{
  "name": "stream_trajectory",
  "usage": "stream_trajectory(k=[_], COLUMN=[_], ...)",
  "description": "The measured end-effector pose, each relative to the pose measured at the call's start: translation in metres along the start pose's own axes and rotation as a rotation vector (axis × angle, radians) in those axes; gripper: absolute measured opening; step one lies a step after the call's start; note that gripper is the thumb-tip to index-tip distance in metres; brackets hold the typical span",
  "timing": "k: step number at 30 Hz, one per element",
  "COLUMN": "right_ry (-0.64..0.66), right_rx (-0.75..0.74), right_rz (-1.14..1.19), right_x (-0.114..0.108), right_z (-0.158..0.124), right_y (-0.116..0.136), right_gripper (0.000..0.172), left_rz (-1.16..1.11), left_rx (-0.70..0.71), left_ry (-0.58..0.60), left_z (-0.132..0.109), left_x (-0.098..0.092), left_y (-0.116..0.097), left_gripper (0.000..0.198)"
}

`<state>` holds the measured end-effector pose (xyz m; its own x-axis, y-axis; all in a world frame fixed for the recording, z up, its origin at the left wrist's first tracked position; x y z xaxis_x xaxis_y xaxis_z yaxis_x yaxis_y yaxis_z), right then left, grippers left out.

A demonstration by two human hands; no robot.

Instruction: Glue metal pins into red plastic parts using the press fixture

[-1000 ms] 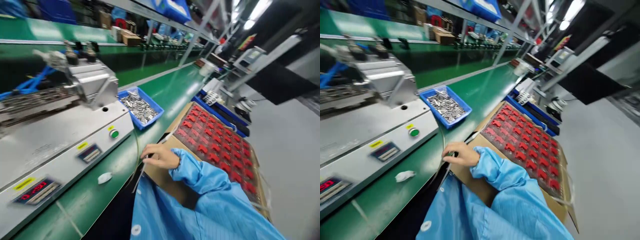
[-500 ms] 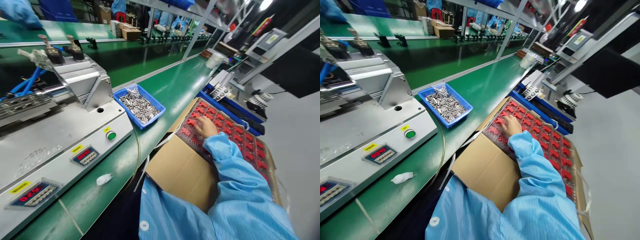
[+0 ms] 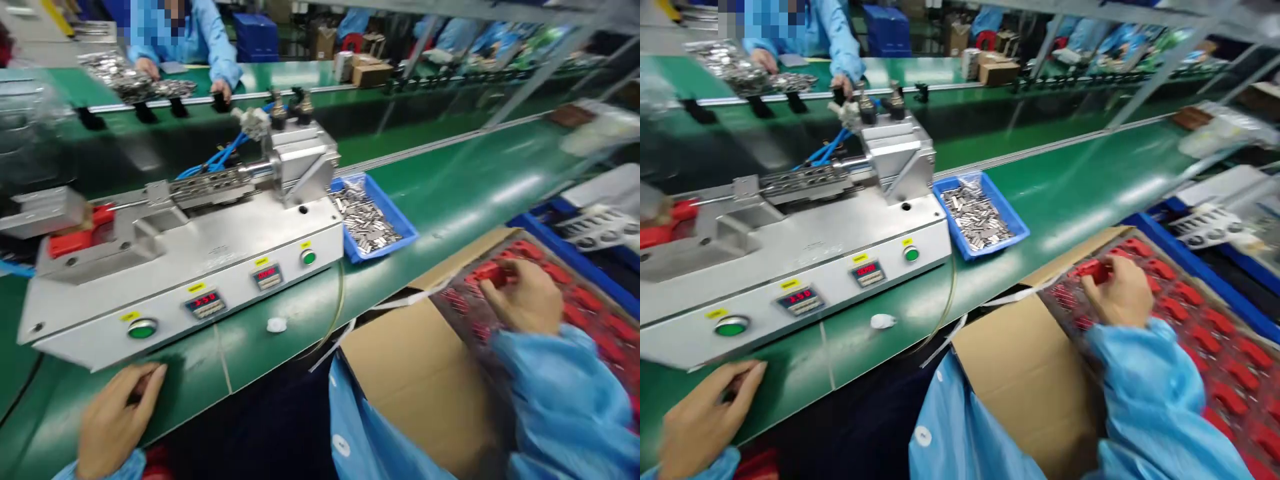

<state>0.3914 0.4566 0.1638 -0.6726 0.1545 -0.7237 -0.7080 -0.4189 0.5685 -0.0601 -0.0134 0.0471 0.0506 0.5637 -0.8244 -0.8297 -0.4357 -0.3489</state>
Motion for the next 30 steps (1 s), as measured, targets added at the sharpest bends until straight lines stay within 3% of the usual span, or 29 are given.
stream_trajectory(k=[1, 4, 8, 11, 16, 20, 21, 23, 25, 27, 30], right_ry=[0.052, 0.426, 0.893, 0.915, 0.812, 0.459, 0.431, 0.527, 0.64, 0.702, 0.799], right_rx=[-0.07, -0.155, -0.419, -0.524, -0.583, -0.449, -0.394, -0.326, -0.312, -0.276, -0.103], right_rz=[0.123, 0.55, 0.908, 1.016, 0.883, 0.789, 0.766, 0.729, 0.723, 0.779, 0.97], right_x=[0.01, 0.068, 0.14, 0.165, 0.175, 0.18, 0.188, 0.21, 0.228, 0.236, 0.235], right_z=[-0.017, -0.085, -0.184, -0.211, -0.207, -0.186, -0.182, -0.18, -0.182, -0.183, -0.189], right_y=[0.022, 0.096, 0.209, 0.255, 0.264, 0.235, 0.227, 0.22, 0.22, 0.22, 0.219], right_gripper=[0.023, 0.034, 0.022, 0.023, 0.024, 0.026, 0.03, 0.036, 0.029, 0.019, 0.019], left_rz=[0.001, -0.199, -0.714, -1.003, -1.175, -1.194, -1.191, -1.188, -1.184, -1.17, -1.168], left_rx=[0.026, 0.011, -0.049, -0.153, -0.428, -0.713, -0.767, -0.835, -0.859, -0.863, -0.85], left_ry=[-0.02, 0.001, 0.32, 0.466, 0.494, 0.31, 0.259, 0.192, 0.163, 0.148, 0.142], left_z=[0.003, 0.013, 0.016, 0.009, -0.011, -0.02, -0.02, -0.019, -0.017, -0.015, -0.013], left_x=[-0.003, 0.003, 0.043, 0.057, 0.057, 0.059, 0.06, 0.063, 0.065, 0.066, 0.065], left_y=[-0.014, -0.059, -0.116, -0.13, -0.098, -0.066, -0.061, -0.057, -0.057, -0.058, -0.059], left_gripper=[0.016, 0.018, 0.033, 0.05, 0.046, 0.043, 0.042, 0.042, 0.043, 0.043, 0.042])
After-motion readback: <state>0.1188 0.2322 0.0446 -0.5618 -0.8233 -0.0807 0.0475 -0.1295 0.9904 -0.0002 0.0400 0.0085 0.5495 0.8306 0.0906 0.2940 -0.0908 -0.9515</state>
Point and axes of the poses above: each hand's wrist, its own z-axis towards the middle knuckle, its own x-axis out of the palm, y = z × x, the point moved 7 cm from there along z, towards the middle knuckle, and after that the axes turned 11 degrees about z, right-handed, at the moved point
